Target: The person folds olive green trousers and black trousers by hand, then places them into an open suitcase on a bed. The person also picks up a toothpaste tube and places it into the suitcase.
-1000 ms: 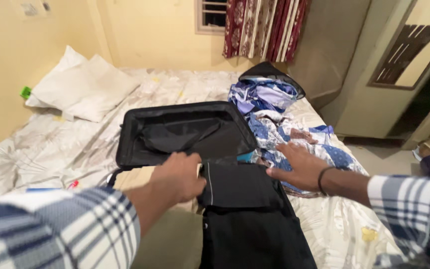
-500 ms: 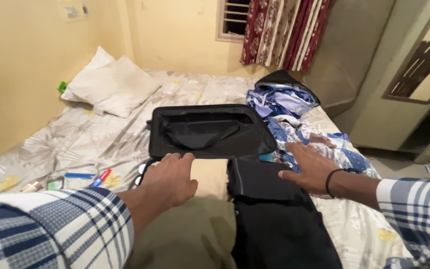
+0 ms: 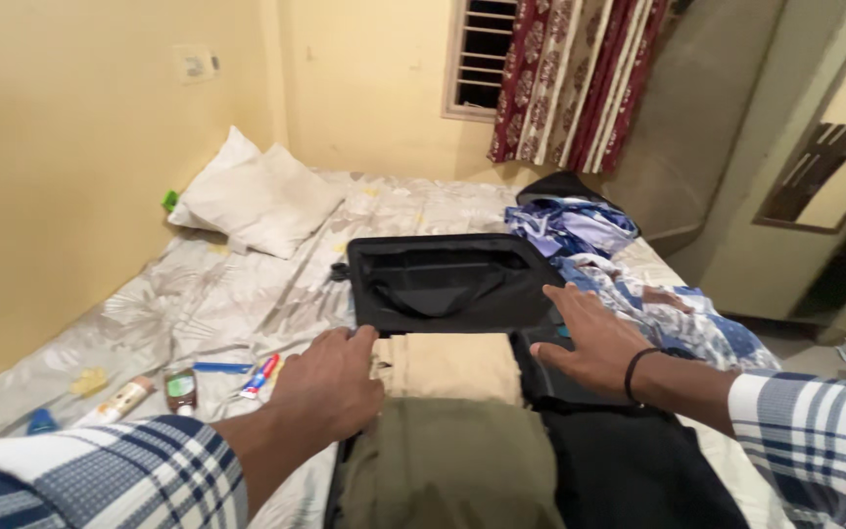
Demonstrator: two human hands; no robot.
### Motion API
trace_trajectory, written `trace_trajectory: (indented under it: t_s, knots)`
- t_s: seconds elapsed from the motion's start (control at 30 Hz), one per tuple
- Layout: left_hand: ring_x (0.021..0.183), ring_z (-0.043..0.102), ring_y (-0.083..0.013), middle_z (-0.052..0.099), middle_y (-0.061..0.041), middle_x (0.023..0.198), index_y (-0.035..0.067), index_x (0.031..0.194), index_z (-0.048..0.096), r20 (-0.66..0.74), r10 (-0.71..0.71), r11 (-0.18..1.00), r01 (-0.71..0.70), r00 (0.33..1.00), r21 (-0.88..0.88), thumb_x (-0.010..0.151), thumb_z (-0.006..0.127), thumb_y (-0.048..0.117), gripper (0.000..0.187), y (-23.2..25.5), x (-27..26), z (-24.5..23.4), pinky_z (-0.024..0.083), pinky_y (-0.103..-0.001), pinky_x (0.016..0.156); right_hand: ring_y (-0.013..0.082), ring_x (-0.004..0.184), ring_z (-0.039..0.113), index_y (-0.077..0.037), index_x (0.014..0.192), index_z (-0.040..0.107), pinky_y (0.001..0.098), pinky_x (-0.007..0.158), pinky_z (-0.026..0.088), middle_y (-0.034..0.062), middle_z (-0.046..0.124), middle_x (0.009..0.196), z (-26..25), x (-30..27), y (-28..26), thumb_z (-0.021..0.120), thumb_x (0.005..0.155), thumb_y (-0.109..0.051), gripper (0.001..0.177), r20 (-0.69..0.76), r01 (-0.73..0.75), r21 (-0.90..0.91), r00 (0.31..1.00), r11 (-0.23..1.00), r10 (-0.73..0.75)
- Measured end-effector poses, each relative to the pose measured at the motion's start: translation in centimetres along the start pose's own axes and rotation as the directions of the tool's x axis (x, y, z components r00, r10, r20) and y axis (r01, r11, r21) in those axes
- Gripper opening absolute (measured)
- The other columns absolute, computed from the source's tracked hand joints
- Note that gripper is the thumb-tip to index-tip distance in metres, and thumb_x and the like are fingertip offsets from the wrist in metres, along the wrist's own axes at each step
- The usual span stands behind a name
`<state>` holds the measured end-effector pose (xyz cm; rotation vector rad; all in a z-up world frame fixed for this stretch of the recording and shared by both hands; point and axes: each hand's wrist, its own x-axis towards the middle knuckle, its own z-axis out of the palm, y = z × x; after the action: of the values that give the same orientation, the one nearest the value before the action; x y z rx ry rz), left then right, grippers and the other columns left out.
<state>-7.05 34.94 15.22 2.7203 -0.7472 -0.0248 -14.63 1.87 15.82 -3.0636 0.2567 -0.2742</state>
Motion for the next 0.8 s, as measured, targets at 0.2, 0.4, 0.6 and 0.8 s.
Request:
trace_trajectory:
  t_s: [0.2,0.4,0.6,0.8]
  knots:
    - [0.127,0.055,-0.0338,0.058,-0.015,0.128,0.012,0.134,0.049,-0.043,-0.024,0.998,0.022,0.999,-0.050,0.085,0.064,0.023,0.053,-4.2,-1.4,-2.0,0.049,-0.052,0.100,0.0383,0.154,0.019,-0.010,0.157,0.024,0.0455,0.122,0.024,0.0245,0.020,0.164,0.4,1.9,-4.9,0.065,0.087,-0.054,0.092,-0.018,0.036,0.005,0.999,0.999,-0.036]
    - [0.124,0.055,-0.0355,0.059,-0.016,0.124,0.012,0.128,0.052,-0.107,-0.014,0.997,0.006,0.994,-0.074,0.085,0.065,0.026,0.047,-8.1,-3.4,-2.6,0.050,-0.054,0.096,0.0375,0.155,0.016,-0.013,0.158,0.023,0.0447,0.123,0.023,0.0214,0.019,0.166,0.8,3.4,-10.3,0.065,0.087,-0.056,0.093,0.012,0.044,0.016,0.999,0.999,-0.045]
    - [0.116,0.059,-0.0357,0.058,-0.014,0.122,0.014,0.118,0.060,-0.128,-0.154,0.982,0.137,0.980,-0.131,0.088,0.067,0.031,0.036,-13.3,-6.0,-2.2,0.050,-0.053,0.094,0.0362,0.156,0.013,-0.013,0.158,0.023,0.0443,0.123,0.024,0.0199,0.016,0.167,2.0,5.7,-15.1,0.065,0.089,-0.053,0.090,0.074,0.109,0.047,0.991,0.993,-0.113]
    - [0.109,0.065,-0.0351,0.060,-0.012,0.123,0.016,0.115,0.064,-0.171,-0.256,0.958,0.226,0.951,-0.178,0.087,0.066,0.033,0.033,-16.5,-10.2,-2.4,0.053,-0.050,0.093,0.0361,0.156,0.018,-0.012,0.149,0.040,0.0437,0.122,0.028,0.0214,0.025,0.164,4.0,5.9,-20.0,0.066,0.089,-0.049,0.076,0.095,0.237,0.090,0.965,0.967,-0.245]
